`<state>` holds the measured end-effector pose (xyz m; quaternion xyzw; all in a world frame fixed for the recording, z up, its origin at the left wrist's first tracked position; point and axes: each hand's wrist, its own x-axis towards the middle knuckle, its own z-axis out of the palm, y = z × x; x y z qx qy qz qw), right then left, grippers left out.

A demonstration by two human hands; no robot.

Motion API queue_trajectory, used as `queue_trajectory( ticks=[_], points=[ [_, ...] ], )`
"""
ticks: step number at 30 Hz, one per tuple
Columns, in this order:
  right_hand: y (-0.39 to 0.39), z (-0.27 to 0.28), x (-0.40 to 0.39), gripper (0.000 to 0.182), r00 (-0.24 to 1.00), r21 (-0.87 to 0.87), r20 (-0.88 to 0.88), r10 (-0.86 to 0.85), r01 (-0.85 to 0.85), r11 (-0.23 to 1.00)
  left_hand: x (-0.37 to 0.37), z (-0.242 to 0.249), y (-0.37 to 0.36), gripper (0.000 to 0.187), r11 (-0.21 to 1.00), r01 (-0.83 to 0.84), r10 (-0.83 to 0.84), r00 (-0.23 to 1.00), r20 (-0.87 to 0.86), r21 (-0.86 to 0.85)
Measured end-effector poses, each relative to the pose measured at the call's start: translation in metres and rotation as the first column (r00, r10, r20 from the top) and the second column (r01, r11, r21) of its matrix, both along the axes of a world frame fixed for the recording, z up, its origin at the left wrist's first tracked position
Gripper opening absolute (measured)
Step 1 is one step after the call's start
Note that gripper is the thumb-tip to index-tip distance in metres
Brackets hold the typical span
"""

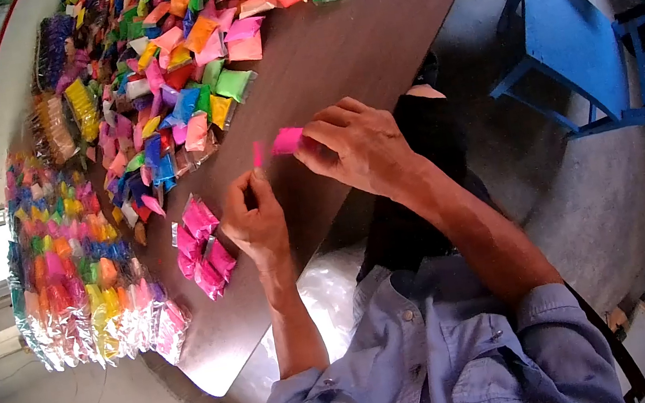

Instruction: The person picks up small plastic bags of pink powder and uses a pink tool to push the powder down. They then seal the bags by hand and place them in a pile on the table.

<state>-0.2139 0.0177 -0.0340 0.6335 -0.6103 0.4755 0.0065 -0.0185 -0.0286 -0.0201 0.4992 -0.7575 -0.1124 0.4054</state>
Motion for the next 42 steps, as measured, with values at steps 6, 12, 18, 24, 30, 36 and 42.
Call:
queue_trajectory(
  ticks=[6,12,18,24,30,36,42],
  points=[
    [0.001,-0.008,-0.004,0.021,0.990,0.048,0.128,0.067,-0.073,0.996,-0.011,0.025,0.015,0.012,0.998,0.027,-0.029,0.999,-0.028,-0.055],
    [0.002,-0.006,-0.004,0.013,0.997,0.106,0.067,0.047,-0.054,0.993,-0.032,0.011,0.026,0.010,0.987,0.136,-0.130,0.989,-0.072,0.083],
    [0.005,-0.003,-0.005,0.010,0.991,0.075,0.118,0.064,-0.073,0.995,-0.037,0.002,0.015,0.007,0.987,0.140,-0.143,0.989,0.027,0.079],
    [0.004,-0.003,-0.004,0.009,0.989,0.107,0.125,0.074,-0.088,0.990,-0.025,0.013,-0.003,0.009,0.988,0.075,-0.086,0.993,0.077,0.138],
    [0.005,-0.006,-0.002,0.010,0.998,0.090,0.055,0.031,-0.036,0.995,-0.027,0.009,0.015,0.006,0.980,0.177,-0.182,0.982,0.052,0.091],
    [0.005,-0.006,-0.001,0.011,1.000,0.137,0.008,0.013,-0.014,0.991,-0.021,0.002,0.009,0.005,0.989,0.117,-0.124,0.989,0.076,0.088],
    [0.003,-0.009,0.000,0.012,1.000,0.114,0.019,0.012,-0.014,0.993,-0.015,0.011,0.007,0.006,0.988,0.089,-0.095,0.995,0.037,0.123]
  ],
)
